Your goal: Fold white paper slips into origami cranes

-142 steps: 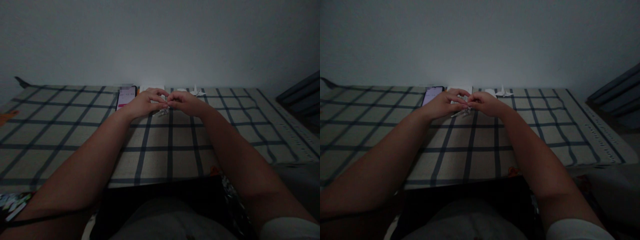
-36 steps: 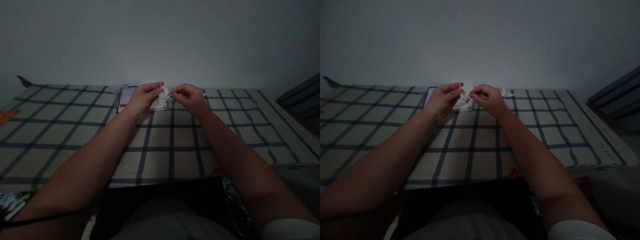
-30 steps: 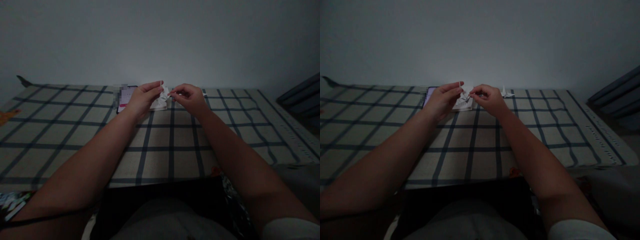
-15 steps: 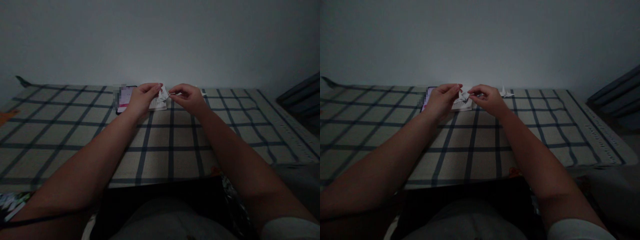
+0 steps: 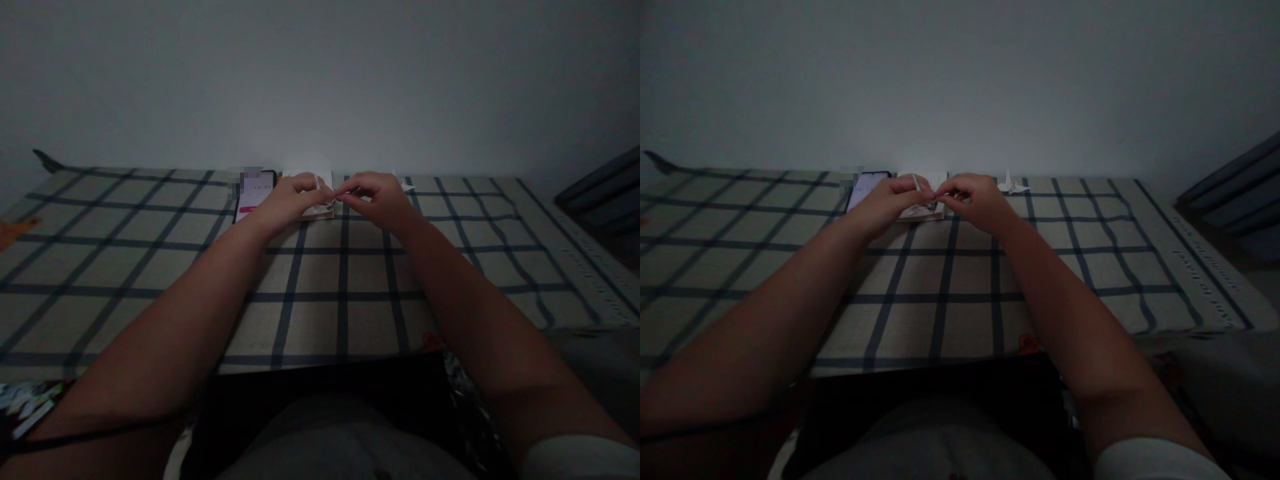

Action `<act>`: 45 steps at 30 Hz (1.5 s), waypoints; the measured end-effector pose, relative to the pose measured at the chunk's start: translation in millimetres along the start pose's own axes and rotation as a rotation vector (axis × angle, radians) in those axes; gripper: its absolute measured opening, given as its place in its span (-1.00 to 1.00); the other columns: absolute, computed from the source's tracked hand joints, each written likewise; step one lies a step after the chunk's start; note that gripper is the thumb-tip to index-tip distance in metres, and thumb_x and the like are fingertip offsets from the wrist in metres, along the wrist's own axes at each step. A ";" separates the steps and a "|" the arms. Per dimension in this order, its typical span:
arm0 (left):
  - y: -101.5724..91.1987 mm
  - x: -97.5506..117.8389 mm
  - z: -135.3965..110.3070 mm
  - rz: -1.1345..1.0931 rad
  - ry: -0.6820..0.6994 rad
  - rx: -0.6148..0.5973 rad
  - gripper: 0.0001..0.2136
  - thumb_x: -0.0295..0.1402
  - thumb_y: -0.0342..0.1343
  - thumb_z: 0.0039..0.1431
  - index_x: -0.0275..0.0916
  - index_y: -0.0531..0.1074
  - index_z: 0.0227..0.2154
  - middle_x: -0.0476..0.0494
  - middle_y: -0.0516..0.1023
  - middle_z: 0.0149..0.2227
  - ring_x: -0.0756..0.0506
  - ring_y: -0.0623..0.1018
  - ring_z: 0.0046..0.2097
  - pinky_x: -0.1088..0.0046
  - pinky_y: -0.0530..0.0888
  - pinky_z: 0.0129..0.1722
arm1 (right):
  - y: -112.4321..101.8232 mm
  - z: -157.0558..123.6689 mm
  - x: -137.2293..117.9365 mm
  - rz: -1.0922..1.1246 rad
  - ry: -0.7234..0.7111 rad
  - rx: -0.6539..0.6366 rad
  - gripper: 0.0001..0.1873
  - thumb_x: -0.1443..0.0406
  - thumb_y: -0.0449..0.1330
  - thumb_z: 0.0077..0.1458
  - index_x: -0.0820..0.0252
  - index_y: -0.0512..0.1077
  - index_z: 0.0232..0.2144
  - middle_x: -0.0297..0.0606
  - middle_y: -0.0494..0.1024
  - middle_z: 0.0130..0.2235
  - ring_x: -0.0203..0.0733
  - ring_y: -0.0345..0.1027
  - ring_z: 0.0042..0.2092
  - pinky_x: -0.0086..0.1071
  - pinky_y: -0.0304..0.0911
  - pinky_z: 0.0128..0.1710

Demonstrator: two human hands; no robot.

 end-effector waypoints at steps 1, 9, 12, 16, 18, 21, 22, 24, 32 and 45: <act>-1.3 0.4 0.1 0.018 0.014 -0.012 -0.79 -0.15 0.39 0.09 -0.19 0.65 -0.39 -0.12 0.65 -0.24 -0.12 0.60 -0.13 0.27 0.51 0.00 | 0.3 -0.1 0.6 0.012 0.004 -0.002 -0.77 0.15 0.30 0.25 0.18 0.65 -0.22 -0.23 0.66 -0.27 -0.22 0.45 -0.28 -0.33 0.39 -0.23; 3.5 5.6 -2.6 -0.023 0.021 -0.164 -0.77 -0.13 0.45 0.05 -0.19 0.69 -0.40 -0.16 0.66 -0.12 -0.15 0.63 -0.06 0.20 0.51 0.10 | 5.5 -0.3 3.7 0.111 0.032 -0.034 -0.66 0.02 0.35 0.23 0.18 0.62 -0.22 -0.26 0.59 -0.32 -0.26 0.36 -0.32 -0.36 0.31 -0.32; 6.7 1.3 -3.4 -0.111 -0.014 -0.164 -0.75 -0.13 0.46 0.06 -0.19 0.72 -0.32 -0.15 0.67 -0.11 -0.12 0.63 -0.09 0.25 0.51 0.05 | 4.6 0.8 3.8 0.126 0.060 -0.013 -0.59 -0.04 0.37 0.20 0.18 0.59 -0.21 -0.29 0.54 -0.34 -0.27 0.33 -0.32 -0.37 0.28 -0.33; 7.5 -6.2 -2.6 -0.279 -0.055 -0.064 -0.74 -0.13 0.49 0.02 -0.18 0.70 -0.32 -0.09 0.66 -0.20 -0.07 0.61 -0.16 0.32 0.51 -0.01 | 0.8 2.5 3.2 0.158 0.106 0.076 -0.50 -0.14 0.40 0.13 0.15 0.52 -0.27 -0.33 0.47 -0.37 -0.26 0.32 -0.31 -0.38 0.29 -0.33; 7.1 -5.7 -2.7 -0.333 -0.054 -0.007 -0.75 -0.14 0.50 0.02 -0.19 0.68 -0.35 -0.07 0.65 -0.21 -0.07 0.60 -0.15 0.32 0.49 0.00 | 1.5 2.7 3.1 0.182 0.135 0.108 -0.48 -0.18 0.40 0.12 0.14 0.48 -0.30 -0.34 0.45 -0.39 -0.26 0.32 -0.32 -0.38 0.29 -0.34; 7.0 -1.5 -3.0 -0.356 -0.024 0.044 -0.74 -0.15 0.50 0.02 -0.20 0.63 -0.38 -0.07 0.62 -0.20 -0.08 0.59 -0.12 0.33 0.49 0.01 | 6.9 2.3 3.9 0.246 0.208 0.126 -0.44 -0.22 0.40 0.08 0.12 0.45 -0.33 -0.35 0.45 -0.41 -0.28 0.31 -0.36 -0.40 0.27 -0.39; 6.8 -0.5 -2.9 -0.355 -0.007 0.056 -0.74 -0.14 0.50 0.02 -0.20 0.62 -0.39 -0.07 0.61 -0.19 -0.09 0.59 -0.11 0.33 0.49 0.00 | 9.4 2.0 4.1 0.273 0.238 0.121 -0.43 -0.23 0.40 0.07 0.11 0.44 -0.33 -0.36 0.46 -0.42 -0.29 0.31 -0.37 -0.40 0.27 -0.41; 6.1 -0.5 -1.9 -0.350 0.038 0.084 -0.72 -0.13 0.50 0.01 -0.20 0.60 -0.40 -0.08 0.59 -0.16 -0.09 0.58 -0.08 0.34 0.48 0.00 | 14.4 1.5 3.7 0.324 0.296 0.094 -0.41 -0.24 0.40 0.06 0.13 0.45 -0.34 -0.35 0.48 -0.43 -0.30 0.33 -0.39 -0.41 0.28 -0.43; 3.8 -9.6 2.6 -0.220 0.177 0.147 -0.67 -0.03 0.48 0.02 -0.15 0.58 -0.37 -0.09 0.57 -0.06 -0.10 0.57 0.00 0.33 0.46 0.02 | 17.5 1.2 2.7 0.377 0.340 0.046 -0.41 -0.22 0.40 0.05 0.21 0.55 -0.34 -0.26 0.61 -0.41 -0.30 0.42 -0.39 -0.40 0.39 -0.39; 11.3 -6.6 -3.1 -0.139 0.056 0.234 -0.77 -0.10 0.33 0.12 -0.12 0.54 -0.29 -0.07 0.58 -0.22 -0.11 0.54 -0.15 0.35 0.47 -0.18 | 13.3 0.4 -2.4 0.040 0.149 0.128 -0.69 0.04 0.27 0.24 0.14 0.44 -0.38 -0.32 0.48 -0.41 -0.27 0.28 -0.37 -0.36 0.25 -0.35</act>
Point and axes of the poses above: each hand's wrist, its own z-axis towards the middle knuckle, its own y-axis out of the palm, x = y × z, the point moved 5 cm from there along z, towards the middle knuckle
